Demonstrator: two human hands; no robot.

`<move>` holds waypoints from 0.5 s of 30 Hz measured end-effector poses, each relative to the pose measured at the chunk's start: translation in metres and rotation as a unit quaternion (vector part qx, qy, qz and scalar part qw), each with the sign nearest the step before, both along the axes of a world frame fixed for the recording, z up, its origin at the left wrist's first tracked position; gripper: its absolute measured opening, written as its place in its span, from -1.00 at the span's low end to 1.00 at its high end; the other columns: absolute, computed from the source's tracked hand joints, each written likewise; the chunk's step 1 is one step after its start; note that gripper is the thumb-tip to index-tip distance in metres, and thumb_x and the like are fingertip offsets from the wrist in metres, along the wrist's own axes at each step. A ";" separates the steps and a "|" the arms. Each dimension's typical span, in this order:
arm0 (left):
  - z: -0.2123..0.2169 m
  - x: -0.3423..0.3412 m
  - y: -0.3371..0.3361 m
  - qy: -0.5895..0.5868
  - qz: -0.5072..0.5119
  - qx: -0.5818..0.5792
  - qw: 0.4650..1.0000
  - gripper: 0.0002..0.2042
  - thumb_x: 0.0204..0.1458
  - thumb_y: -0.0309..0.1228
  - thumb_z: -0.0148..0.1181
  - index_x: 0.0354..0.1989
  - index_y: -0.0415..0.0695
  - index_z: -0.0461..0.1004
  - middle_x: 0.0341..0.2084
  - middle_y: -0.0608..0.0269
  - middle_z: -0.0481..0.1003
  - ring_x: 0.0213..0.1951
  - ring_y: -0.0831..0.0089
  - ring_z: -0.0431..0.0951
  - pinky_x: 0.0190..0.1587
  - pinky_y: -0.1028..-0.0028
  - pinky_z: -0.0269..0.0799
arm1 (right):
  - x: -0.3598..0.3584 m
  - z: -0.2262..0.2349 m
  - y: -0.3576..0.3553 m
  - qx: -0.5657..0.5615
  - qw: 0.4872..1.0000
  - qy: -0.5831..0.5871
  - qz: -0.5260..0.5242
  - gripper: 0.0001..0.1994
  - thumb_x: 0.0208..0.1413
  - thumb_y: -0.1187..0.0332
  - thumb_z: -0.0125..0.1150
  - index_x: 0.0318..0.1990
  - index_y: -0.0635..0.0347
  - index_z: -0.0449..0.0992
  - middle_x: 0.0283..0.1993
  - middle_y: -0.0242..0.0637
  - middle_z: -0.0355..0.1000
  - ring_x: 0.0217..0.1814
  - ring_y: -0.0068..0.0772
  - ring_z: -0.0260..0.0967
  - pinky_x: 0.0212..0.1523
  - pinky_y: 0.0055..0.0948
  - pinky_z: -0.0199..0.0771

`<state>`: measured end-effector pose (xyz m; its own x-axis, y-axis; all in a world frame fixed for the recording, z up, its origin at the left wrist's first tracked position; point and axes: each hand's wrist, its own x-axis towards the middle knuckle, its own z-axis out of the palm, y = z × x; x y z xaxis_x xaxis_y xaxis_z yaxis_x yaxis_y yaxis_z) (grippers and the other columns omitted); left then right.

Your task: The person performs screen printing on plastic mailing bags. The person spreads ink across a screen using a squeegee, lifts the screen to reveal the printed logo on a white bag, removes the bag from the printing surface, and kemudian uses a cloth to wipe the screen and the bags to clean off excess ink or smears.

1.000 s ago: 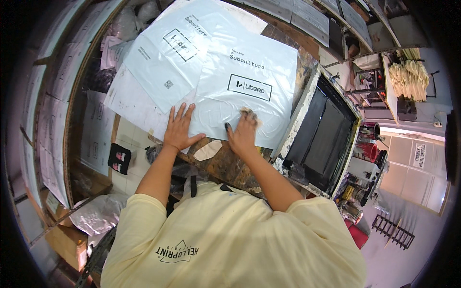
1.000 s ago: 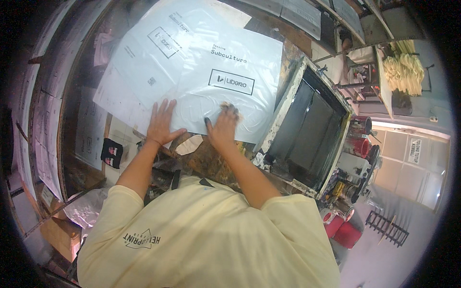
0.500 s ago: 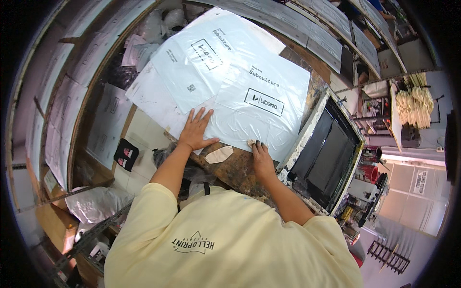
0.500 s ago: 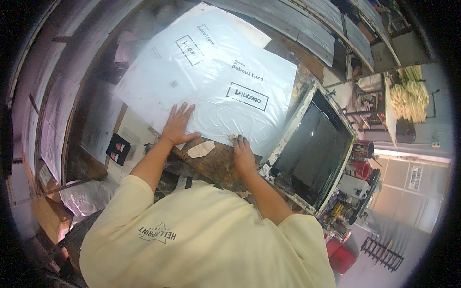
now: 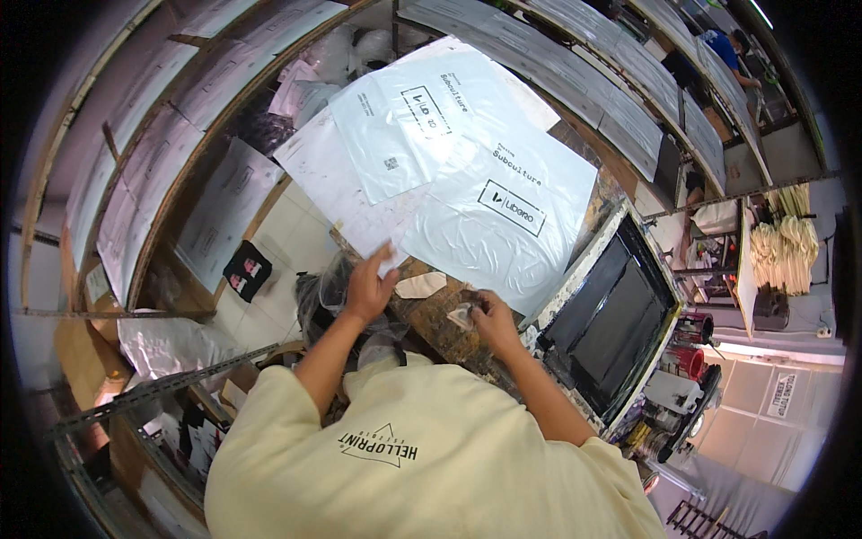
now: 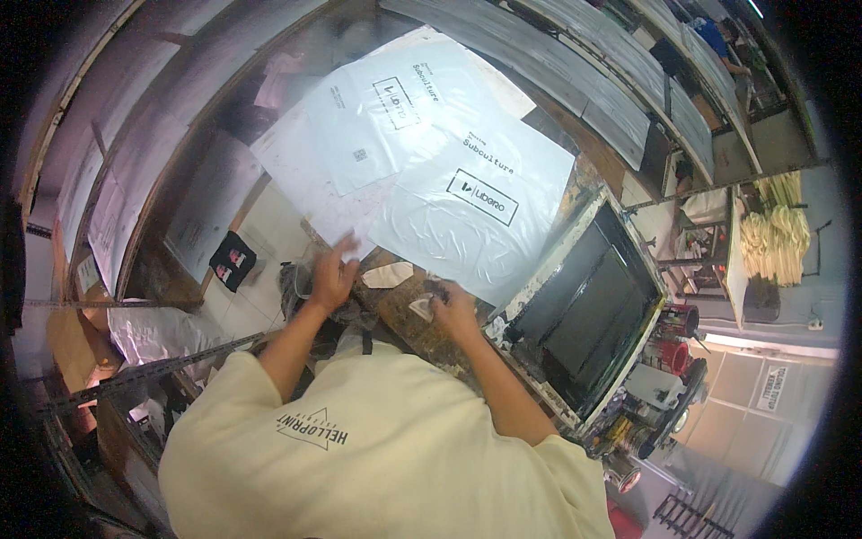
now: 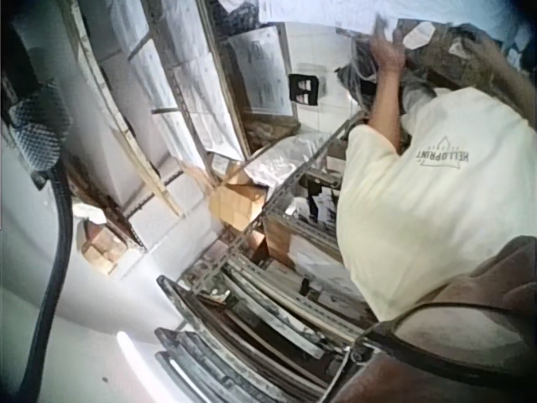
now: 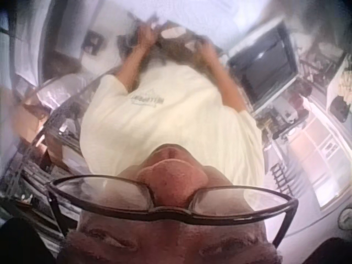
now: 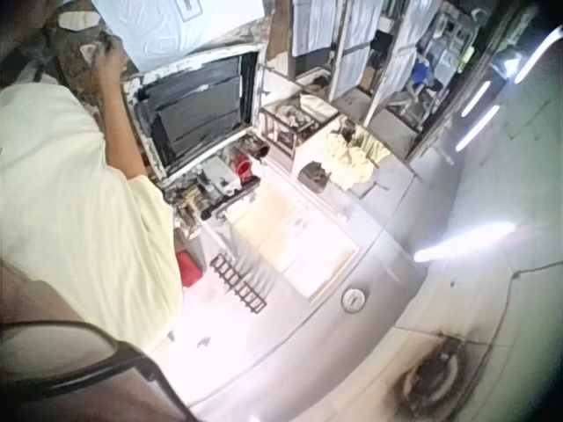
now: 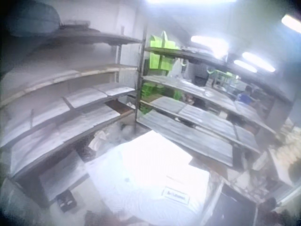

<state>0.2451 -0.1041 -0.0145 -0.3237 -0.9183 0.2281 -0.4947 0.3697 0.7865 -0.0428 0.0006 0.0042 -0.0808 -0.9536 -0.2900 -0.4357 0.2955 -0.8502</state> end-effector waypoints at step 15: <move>0.081 -0.092 0.116 0.465 -0.094 0.495 0.728 -0.64 0.46 -0.27 -0.06 0.27 -0.22 0.35 0.05 0.21 0.51 0.08 0.44 0.54 0.13 0.32 0.52 | 0.010 0.085 0.024 -0.162 0.984 -0.045 0.056 -0.54 0.12 0.64 0.23 0.22 0.23 0.50 0.05 -0.03 0.57 -0.04 -0.38 0.55 -0.07 -0.37 0.54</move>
